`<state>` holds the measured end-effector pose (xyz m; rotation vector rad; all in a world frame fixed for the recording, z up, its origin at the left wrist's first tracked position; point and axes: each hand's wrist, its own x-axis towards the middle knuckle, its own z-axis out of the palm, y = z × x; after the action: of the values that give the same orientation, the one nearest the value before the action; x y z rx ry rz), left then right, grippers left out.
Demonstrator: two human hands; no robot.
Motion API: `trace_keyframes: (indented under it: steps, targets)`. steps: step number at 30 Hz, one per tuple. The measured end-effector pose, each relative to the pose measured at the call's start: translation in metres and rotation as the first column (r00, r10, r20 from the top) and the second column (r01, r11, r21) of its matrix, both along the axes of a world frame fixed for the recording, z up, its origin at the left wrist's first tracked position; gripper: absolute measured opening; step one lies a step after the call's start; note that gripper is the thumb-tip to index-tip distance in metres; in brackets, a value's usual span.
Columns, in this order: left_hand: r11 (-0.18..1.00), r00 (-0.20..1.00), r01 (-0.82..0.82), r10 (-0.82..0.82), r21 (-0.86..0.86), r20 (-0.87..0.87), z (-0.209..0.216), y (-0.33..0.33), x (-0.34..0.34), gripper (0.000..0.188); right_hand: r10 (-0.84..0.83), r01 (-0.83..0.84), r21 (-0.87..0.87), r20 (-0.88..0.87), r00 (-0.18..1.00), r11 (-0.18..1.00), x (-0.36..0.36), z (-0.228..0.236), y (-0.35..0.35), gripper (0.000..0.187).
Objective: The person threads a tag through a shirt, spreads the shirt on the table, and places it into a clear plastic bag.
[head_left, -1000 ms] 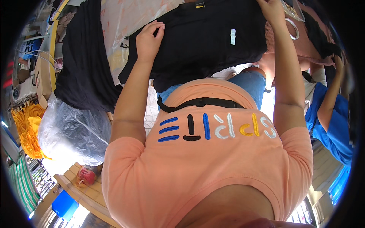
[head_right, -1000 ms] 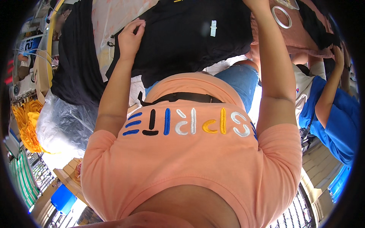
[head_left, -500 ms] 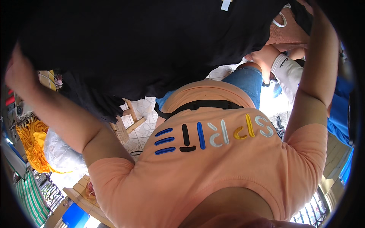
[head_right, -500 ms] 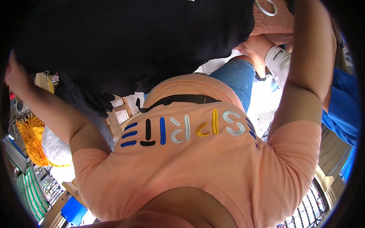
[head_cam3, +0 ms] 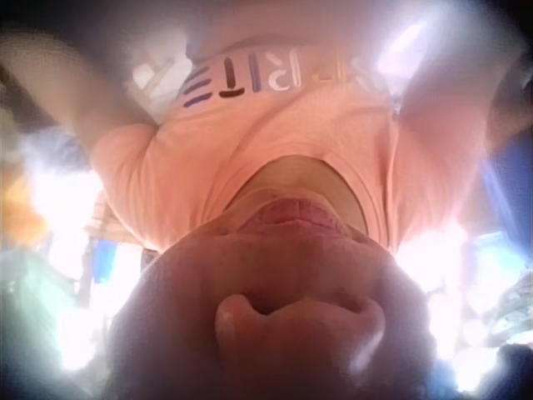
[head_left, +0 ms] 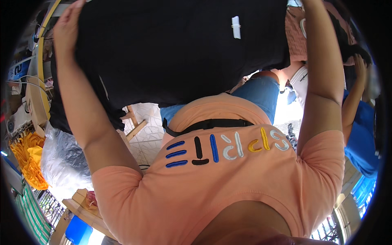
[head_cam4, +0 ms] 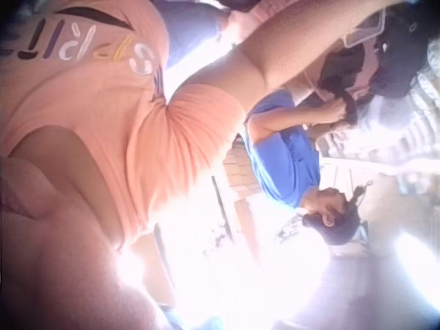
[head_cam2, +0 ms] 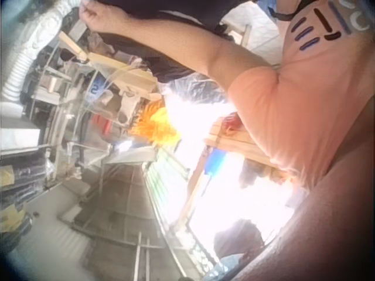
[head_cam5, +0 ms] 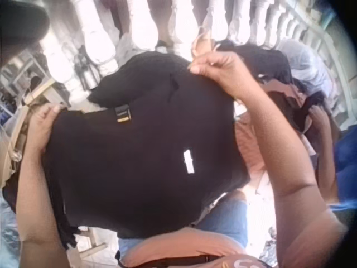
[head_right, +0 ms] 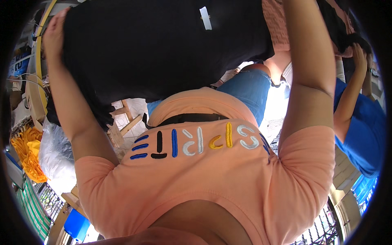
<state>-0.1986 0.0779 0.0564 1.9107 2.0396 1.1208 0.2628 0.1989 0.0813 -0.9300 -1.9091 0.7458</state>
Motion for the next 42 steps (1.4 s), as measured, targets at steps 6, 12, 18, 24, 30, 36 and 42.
trace_keyframes:
  steps: [6, 12, 18, 24, 30, 36, 42]
  targets:
    - [0.998, 0.989, -0.061, 0.063, -0.024, 0.134, -0.076, 0.048, 0.019, 0.028, -0.041, 0.050, -0.061, 0.151, 0.988, 0.997, -0.017, -0.087, 0.053, 0.011]
    - [0.977, 0.945, -0.210, 0.213, -0.042, 0.249, -0.083, 0.074, 0.027, 0.029, -0.105, 0.113, -0.150, 0.059, 0.993, 0.982, -0.015, -0.113, 0.078, 0.013]
    - [0.916, 0.976, -0.206, 0.168, -0.344, -0.137, -0.146, 0.090, -0.007, 0.045, -0.166, 0.214, -0.133, 0.300, 0.939, 0.968, -0.018, -0.125, 0.058, 0.009]
    - [0.954, 0.992, -0.081, 0.105, -0.288, 0.068, -0.159, 0.088, -0.009, 0.040, -0.049, 0.134, -0.244, 0.323, 0.945, 0.961, -0.008, -0.117, 0.065, 0.013]
    - [0.984, 0.986, -0.132, 0.118, -0.121, -0.116, -0.124, 0.068, 0.031, 0.036, -0.307, 0.228, 0.229, 0.415, 0.857, 0.946, -0.018, -0.083, 0.037, 0.016]
    - [0.984, 0.894, 0.003, -0.081, -0.176, -0.440, -0.138, 0.022, 0.093, 0.051, -0.164, -0.034, 0.288, 0.633, 0.756, 0.957, -0.028, -0.111, -0.005, 0.046]
    - [0.977, 0.930, 0.027, -0.103, -0.214, -0.352, -0.156, 0.029, 0.069, 0.067, -0.309, 0.287, 0.160, 0.727, 0.613, 0.944, -0.014, -0.114, -0.014, 0.060]
